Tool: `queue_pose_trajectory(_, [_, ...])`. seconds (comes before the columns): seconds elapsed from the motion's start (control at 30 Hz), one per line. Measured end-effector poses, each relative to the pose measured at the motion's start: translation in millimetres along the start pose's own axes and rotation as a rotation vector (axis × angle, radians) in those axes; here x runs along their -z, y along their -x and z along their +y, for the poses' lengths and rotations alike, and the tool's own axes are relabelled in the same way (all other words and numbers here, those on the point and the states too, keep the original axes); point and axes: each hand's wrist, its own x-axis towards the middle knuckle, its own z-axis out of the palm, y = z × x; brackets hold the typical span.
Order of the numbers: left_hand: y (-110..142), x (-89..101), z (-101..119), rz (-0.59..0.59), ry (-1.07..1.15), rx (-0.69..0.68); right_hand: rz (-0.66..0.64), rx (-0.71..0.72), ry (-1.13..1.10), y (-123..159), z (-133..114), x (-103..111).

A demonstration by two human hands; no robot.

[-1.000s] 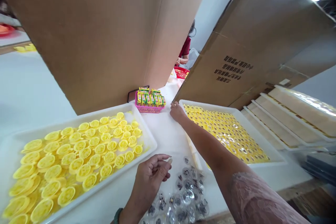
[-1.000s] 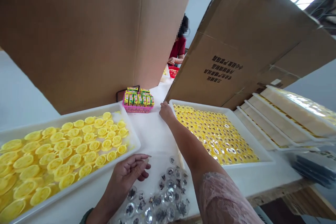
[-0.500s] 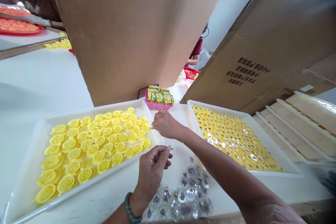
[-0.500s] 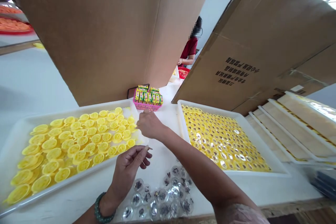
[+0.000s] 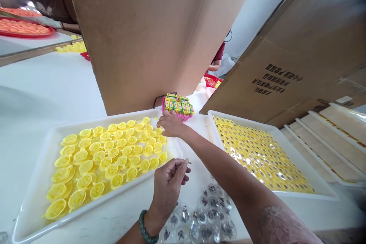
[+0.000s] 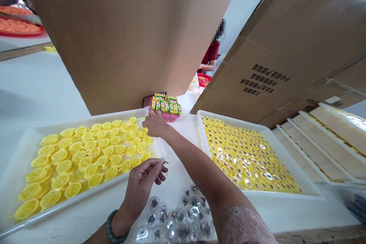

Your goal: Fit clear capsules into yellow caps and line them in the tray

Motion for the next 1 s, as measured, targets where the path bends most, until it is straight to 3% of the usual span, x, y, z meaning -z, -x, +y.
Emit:
queue_pose_trajectory(0.23, [-1, 0.5, 3, 0.026, 0.004, 0.001, -0.024, 0.022, -0.03, -5, -7, 0])
queue_pose_trajectory(0.4, [-5, 1.8, 1, 0.105, -0.001, -0.03, 0.106, -0.006, -0.155, 1, -3, 7])
queue_pose_trajectory(0.53, [-11, 6.3, -4, 0.238, 0.05, -0.054, 0.17, 0.059, -0.345, 29, -2, 30])
queue_pose_trajectory(0.67, [-14, 10.8, -6, 0.319, 0.138, -0.105, 0.173, 0.068, -0.448, 77, -11, 54])
queue_pose_trajectory(0.77, [-15, 12.9, -4, 0.231, 0.163, -0.08, 0.113, 0.085, -0.502, 111, -23, 63])
queue_pose_trajectory(0.9, [-13, 15.6, -1, -0.047, 0.259, 0.055, 0.089, 0.079, -0.576, 139, -34, 60])
queue_pose_trajectory(1.0, [-10, 17.7, -1, -0.187, 0.294, 0.169, 0.123, 0.004, -0.69, 152, -38, 51])
